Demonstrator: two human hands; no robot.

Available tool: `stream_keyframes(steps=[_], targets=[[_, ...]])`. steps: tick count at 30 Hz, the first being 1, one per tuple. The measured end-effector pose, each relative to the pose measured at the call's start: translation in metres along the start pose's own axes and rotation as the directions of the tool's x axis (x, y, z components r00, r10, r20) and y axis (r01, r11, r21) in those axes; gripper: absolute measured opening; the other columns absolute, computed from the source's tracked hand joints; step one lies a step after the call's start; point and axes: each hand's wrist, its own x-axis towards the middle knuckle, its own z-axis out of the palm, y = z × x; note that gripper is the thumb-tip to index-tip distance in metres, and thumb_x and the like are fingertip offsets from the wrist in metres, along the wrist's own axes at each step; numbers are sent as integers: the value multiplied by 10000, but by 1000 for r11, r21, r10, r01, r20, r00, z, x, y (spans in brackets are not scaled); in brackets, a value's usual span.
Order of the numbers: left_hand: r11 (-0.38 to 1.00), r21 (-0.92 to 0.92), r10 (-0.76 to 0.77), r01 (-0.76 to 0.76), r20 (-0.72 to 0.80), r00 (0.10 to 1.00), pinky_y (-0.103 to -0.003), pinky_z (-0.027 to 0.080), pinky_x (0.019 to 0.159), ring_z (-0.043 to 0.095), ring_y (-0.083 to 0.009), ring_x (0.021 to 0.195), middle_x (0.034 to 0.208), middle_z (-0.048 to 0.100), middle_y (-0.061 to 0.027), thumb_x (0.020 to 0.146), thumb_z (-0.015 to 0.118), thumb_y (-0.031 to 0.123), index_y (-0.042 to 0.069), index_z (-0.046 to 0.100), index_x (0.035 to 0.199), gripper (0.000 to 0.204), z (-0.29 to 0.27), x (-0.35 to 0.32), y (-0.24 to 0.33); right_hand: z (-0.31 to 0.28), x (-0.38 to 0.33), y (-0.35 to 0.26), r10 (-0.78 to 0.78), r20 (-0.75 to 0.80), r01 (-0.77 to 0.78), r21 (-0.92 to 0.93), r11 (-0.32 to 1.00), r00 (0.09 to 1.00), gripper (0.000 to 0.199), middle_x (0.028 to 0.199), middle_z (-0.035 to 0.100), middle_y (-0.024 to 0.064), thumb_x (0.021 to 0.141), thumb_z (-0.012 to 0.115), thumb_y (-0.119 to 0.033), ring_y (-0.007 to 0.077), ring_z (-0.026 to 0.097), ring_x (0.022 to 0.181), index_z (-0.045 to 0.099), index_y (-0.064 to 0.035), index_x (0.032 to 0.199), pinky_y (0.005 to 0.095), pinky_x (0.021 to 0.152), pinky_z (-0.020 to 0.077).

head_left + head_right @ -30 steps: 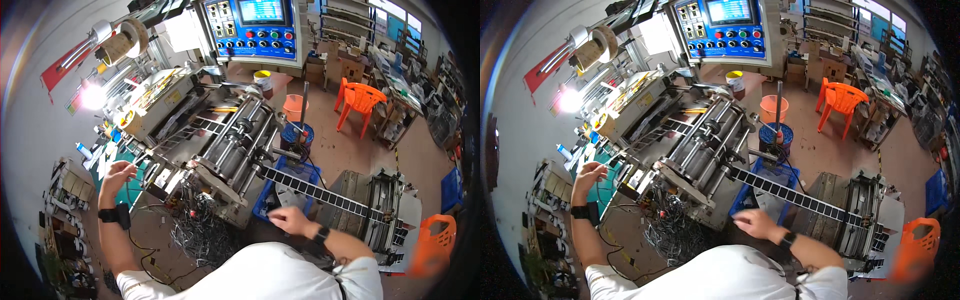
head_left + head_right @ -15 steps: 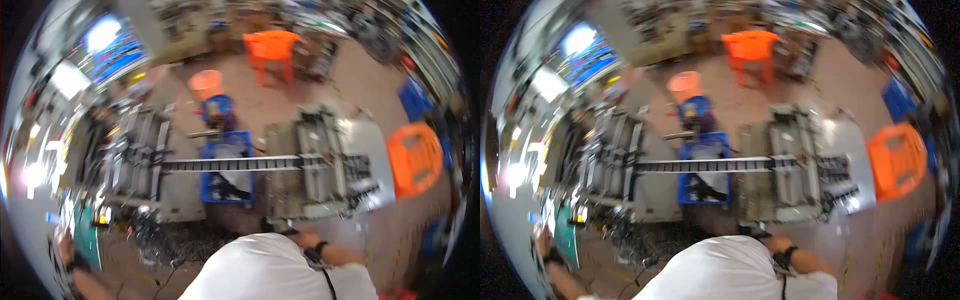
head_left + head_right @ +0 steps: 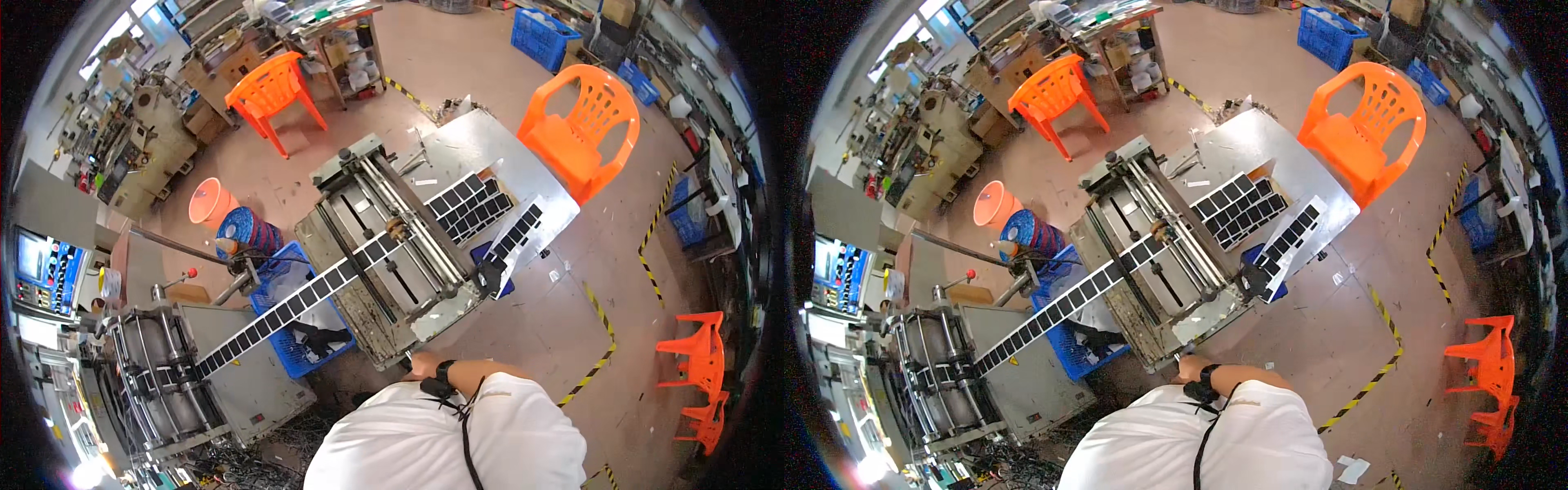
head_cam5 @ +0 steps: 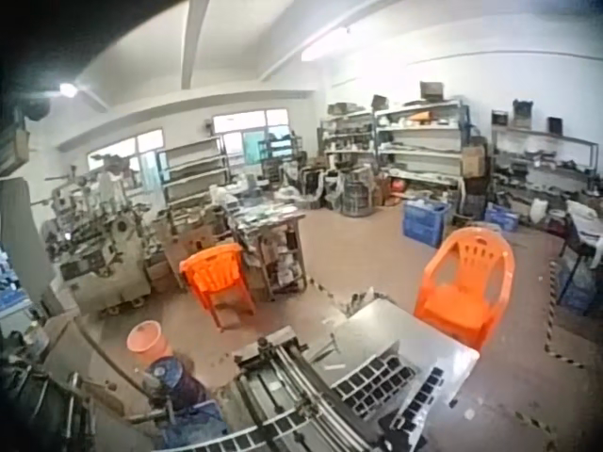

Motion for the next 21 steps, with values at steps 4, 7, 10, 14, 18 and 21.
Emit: stream_keyframes(steps=[4,7,10,14,18,21], targets=[[1000,5,2,-2,-40,999,-323,481,543,567,-158,642,817,635,-64,864,731,332,20,661,995,345,-3,-8,11,21,17,15,2,-79,6,105,994,997,710,1013,679,284,677,716,-615,415,662,950,700,40,948,466,826,529],[1000,15,-4,5,-69,998,-320,481,548,568,-157,646,828,636,-63,869,724,330,21,659,1010,345,-9,-15,11,-21,-14,-14,22,-54,-15,110,994,998,700,1005,685,276,648,718,-584,403,672,925,698,44,957,464,800,541],[1000,23,-1,2,-65,998,-318,481,553,569,-156,650,839,637,-62,874,717,327,22,656,1024,345,-7,-17,19,-19,-13,-17,114,-4,-113,115,987,994,694,988,690,270,626,713,-545,399,680,898,692,49,983,468,765,553],[999,37,1,1,-70,998,-315,482,559,570,-154,655,854,637,-61,882,708,325,24,653,1044,346,-3,-23,23,-14,-12,-12,85,-58,-80,92,993,995,685,986,692,267,627,719,-542,399,680,911,699,40,988,470,777,554],[999,37,-1,4,-77,997,-312,482,566,571,-152,660,869,638,-60,889,698,322,25,649,1063,348,-3,-26,21,-18,-15,-17,95,-79,-88,85,992,992,691,990,696,256,644,735,-550,390,683,914,694,42,998,465,790,557],[999,38,-8,11,-81,997,-309,482,571,572,-150,664,881,639,-59,894,691,320,27,647,1078,349,-6,-28,17,-29,-23,-28,122,-60,-118,62,991,991,697,994,697,248,653,742,-550,381,686,909,690,51,1001,456,801,560]])
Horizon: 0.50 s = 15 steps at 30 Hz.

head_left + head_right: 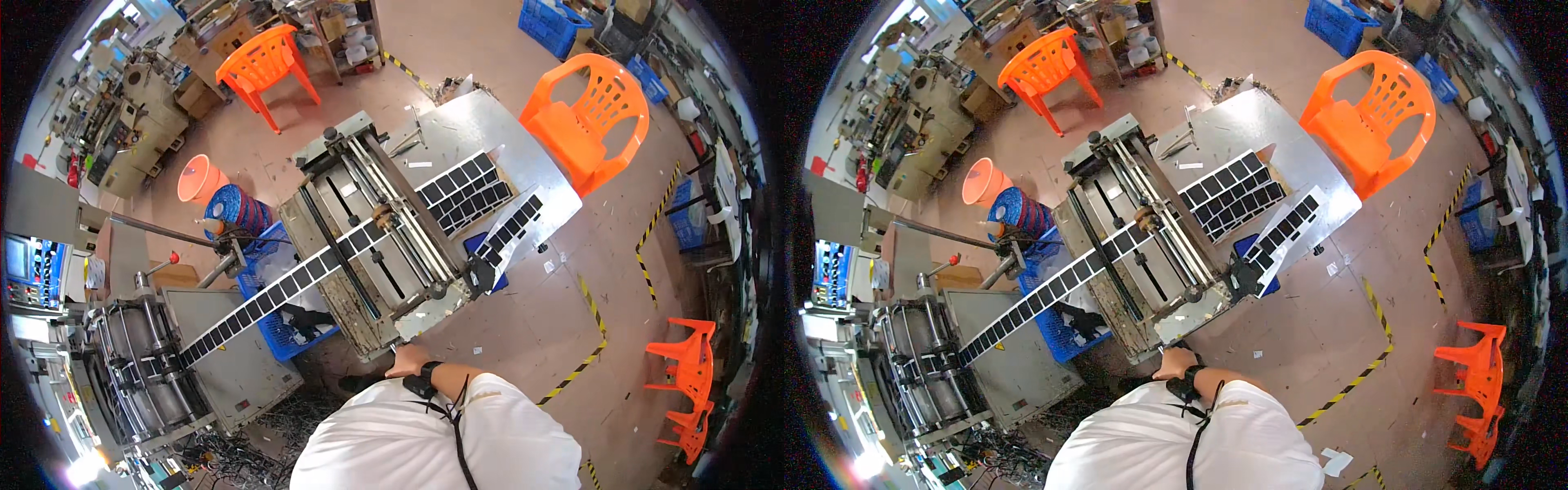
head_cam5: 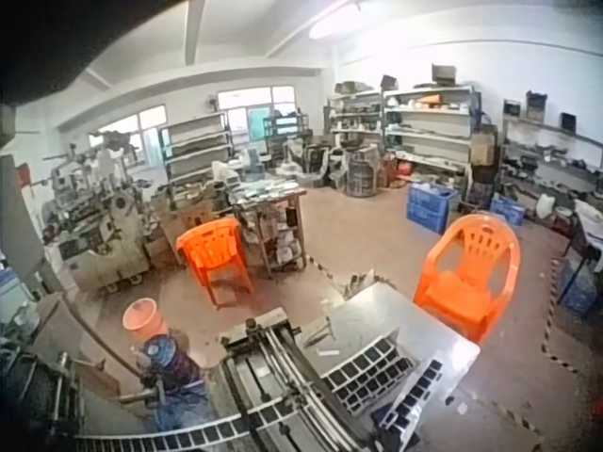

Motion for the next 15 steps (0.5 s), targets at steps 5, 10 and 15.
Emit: stream_keyframes(steps=[5,10,15], targets=[[1000,-12,5,-5,-8,1000,-305,483,579,573,-148,671,899,640,-58,903,680,316,28,643,1103,352,2,-2,-2,13,14,12,-15,15,15,14,1000,1000,757,1020,697,251,652,725,-601,388,686,941,674,29,1068,477,798,559],[1000,-14,-1,1,-23,1000,-301,483,587,574,-146,677,918,641,-56,912,668,313,30,639,1127,356,0,-7,-8,9,15,10,-13,76,12,11,1000,997,764,1044,691,252,657,719,-599,379,683,959,659,23,1097,465,820,557],[1000,-17,5,-5,-31,1000,-297,484,595,576,-143,684,937,642,-55,921,657,309,32,634,1152,361,-5,-10,-12,6,10,9,14,75,-15,23,1000,997,758,1052,691,249,663,717,-587,377,682,967,653,24,1108,459,832,556]])
